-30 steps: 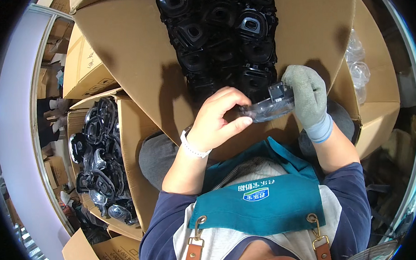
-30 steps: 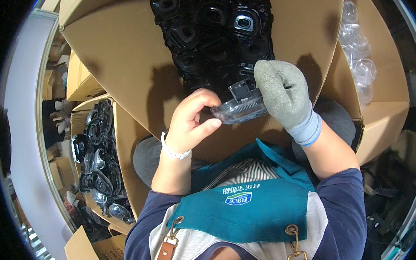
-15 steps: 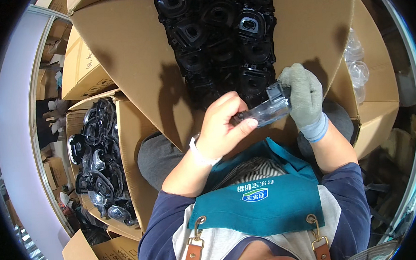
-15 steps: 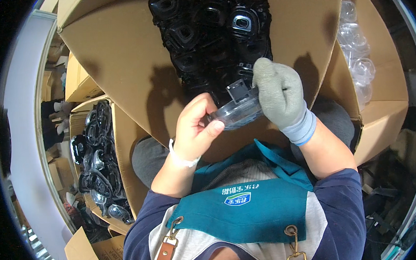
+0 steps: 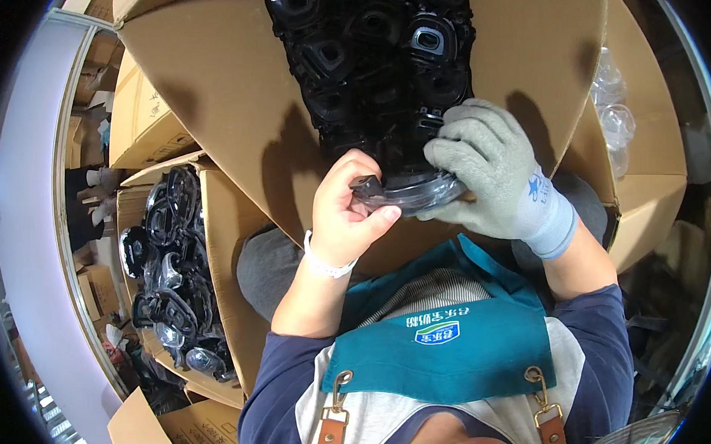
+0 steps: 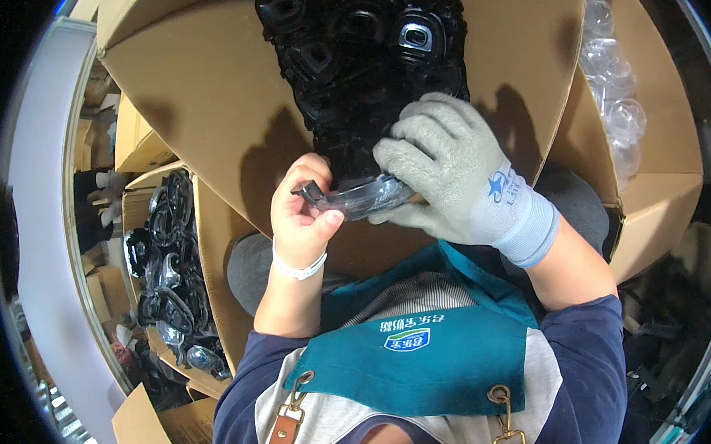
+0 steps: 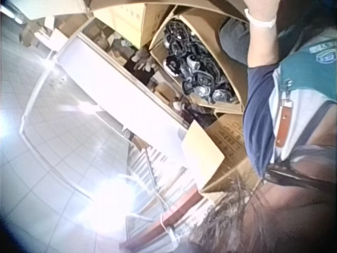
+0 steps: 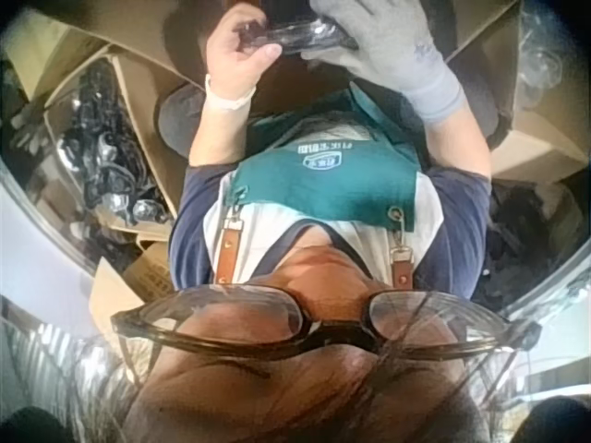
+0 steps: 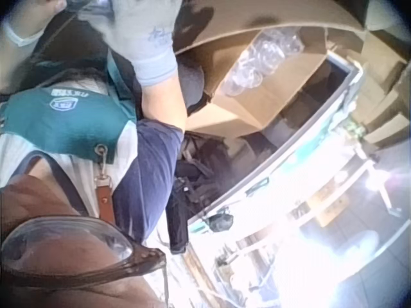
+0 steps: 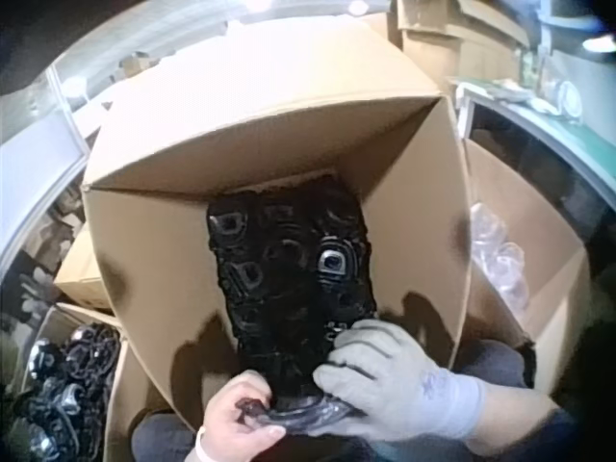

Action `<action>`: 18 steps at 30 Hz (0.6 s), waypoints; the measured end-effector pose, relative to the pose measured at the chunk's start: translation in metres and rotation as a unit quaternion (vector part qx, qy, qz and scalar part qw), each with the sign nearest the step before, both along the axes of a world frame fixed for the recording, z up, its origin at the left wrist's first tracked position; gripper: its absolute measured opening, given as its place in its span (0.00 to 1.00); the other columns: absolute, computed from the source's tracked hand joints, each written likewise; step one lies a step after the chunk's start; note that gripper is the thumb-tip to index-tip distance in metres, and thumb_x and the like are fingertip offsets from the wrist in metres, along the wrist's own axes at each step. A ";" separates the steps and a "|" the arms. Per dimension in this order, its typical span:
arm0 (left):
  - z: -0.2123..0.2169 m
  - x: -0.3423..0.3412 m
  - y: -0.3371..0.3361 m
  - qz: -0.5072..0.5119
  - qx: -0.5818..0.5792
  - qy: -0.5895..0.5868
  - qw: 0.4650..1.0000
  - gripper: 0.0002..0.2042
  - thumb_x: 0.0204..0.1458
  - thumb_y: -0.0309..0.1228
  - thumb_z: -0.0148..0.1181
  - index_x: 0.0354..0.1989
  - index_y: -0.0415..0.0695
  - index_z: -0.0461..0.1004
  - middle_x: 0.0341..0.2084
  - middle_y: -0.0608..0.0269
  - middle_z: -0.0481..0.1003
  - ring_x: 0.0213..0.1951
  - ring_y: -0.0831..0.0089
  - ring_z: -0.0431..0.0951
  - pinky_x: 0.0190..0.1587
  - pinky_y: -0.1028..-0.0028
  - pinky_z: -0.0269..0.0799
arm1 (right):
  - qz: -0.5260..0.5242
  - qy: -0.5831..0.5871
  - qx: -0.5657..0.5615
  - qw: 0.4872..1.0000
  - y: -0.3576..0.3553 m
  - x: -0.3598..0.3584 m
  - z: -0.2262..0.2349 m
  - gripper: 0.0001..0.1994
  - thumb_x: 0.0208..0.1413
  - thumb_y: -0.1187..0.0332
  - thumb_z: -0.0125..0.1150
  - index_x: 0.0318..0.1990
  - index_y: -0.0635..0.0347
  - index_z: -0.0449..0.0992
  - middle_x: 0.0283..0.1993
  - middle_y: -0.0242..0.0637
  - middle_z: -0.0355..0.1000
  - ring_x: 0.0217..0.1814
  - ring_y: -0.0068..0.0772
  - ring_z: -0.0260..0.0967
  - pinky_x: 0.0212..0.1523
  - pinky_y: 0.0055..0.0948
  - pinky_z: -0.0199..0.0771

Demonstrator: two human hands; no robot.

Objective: Inspecting black plastic parts and packing them into cardboard boxes on a factory floor.

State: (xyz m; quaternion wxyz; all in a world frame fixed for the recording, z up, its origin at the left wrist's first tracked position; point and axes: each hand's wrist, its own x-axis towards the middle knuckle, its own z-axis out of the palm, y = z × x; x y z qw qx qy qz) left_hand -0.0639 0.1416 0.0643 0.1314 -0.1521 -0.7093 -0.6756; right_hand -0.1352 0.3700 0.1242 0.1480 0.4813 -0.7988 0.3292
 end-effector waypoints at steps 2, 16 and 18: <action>0.001 0.011 -0.002 -0.022 0.010 -0.028 0.999 0.19 0.39 0.34 0.73 0.33 0.40 0.70 0.30 0.64 0.65 0.32 0.74 0.66 0.34 0.77 0.64 | -0.021 0.022 0.058 0.998 0.001 0.004 -0.002 0.25 0.34 0.57 0.77 0.41 0.55 0.76 0.37 0.38 0.71 0.45 0.43 0.70 0.51 0.43 0.70; 0.038 0.127 -0.005 -0.258 -0.256 -0.258 0.895 0.13 0.47 0.38 0.67 0.29 0.42 0.72 0.25 0.56 0.70 0.30 0.54 0.73 0.33 0.60 0.69 | 0.303 -0.253 0.151 0.906 -0.015 0.091 -0.042 0.22 0.49 0.44 0.62 0.29 0.55 0.77 0.26 0.38 0.73 0.30 0.40 0.72 0.37 0.39 0.69; 0.033 0.140 -0.011 -0.245 -0.241 -0.297 0.891 0.12 0.47 0.37 0.68 0.30 0.44 0.73 0.26 0.57 0.72 0.31 0.55 0.74 0.32 0.61 0.69 | 0.295 -0.272 0.121 0.908 -0.018 0.096 -0.047 0.21 0.45 0.44 0.66 0.26 0.55 0.76 0.23 0.36 0.70 0.26 0.39 0.68 0.33 0.37 0.65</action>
